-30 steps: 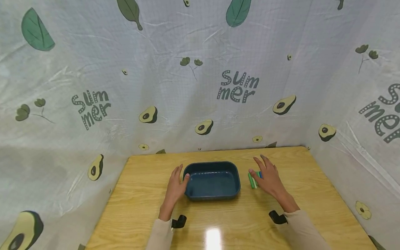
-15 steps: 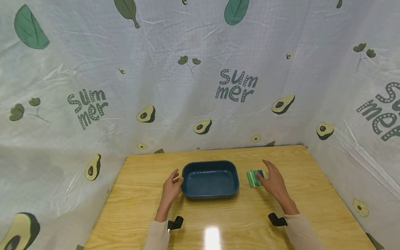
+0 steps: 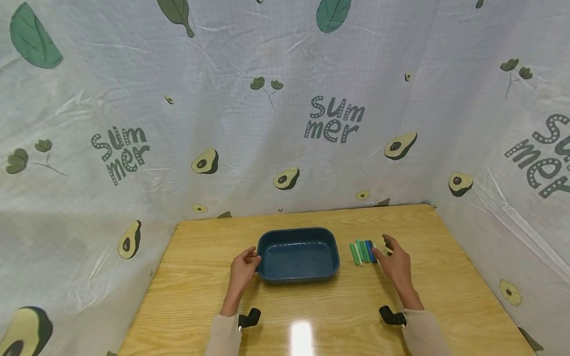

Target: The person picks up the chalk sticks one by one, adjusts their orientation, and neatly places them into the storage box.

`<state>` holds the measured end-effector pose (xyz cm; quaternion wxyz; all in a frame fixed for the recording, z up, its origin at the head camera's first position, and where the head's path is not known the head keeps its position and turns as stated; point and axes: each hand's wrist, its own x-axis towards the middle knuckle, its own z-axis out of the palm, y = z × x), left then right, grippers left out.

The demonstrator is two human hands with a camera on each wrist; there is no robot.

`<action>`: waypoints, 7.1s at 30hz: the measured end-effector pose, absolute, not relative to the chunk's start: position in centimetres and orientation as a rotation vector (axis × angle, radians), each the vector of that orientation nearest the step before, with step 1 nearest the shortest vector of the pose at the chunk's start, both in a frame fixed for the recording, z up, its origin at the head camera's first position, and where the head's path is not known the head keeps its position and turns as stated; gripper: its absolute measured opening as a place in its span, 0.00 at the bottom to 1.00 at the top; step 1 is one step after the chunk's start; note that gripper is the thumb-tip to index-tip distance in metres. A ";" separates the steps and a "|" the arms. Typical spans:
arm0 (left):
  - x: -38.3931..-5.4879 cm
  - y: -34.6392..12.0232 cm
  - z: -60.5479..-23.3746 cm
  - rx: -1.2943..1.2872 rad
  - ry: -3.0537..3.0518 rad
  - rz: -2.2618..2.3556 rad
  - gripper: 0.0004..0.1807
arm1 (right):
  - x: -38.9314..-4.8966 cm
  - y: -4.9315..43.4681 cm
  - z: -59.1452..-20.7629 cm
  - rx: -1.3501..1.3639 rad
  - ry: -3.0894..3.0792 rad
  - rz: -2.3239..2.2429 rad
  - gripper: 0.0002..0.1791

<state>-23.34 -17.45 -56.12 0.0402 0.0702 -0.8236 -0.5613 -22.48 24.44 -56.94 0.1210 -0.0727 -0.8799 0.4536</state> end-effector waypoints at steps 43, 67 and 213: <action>-23.3 -17.4 -56.5 0.311 -2.378 -1.950 0.22 | -23.6 23.2 -60.3 -0.633 -2.382 1.231 0.18; -23.2 -17.3 -56.7 0.351 -2.391 -1.957 0.22 | -23.5 23.4 -60.1 -0.620 -2.414 1.262 0.15; -22.8 -17.3 -56.9 0.401 -2.341 -2.019 0.22 | -27.8 1.5 -55.3 -0.208 -2.683 2.371 0.21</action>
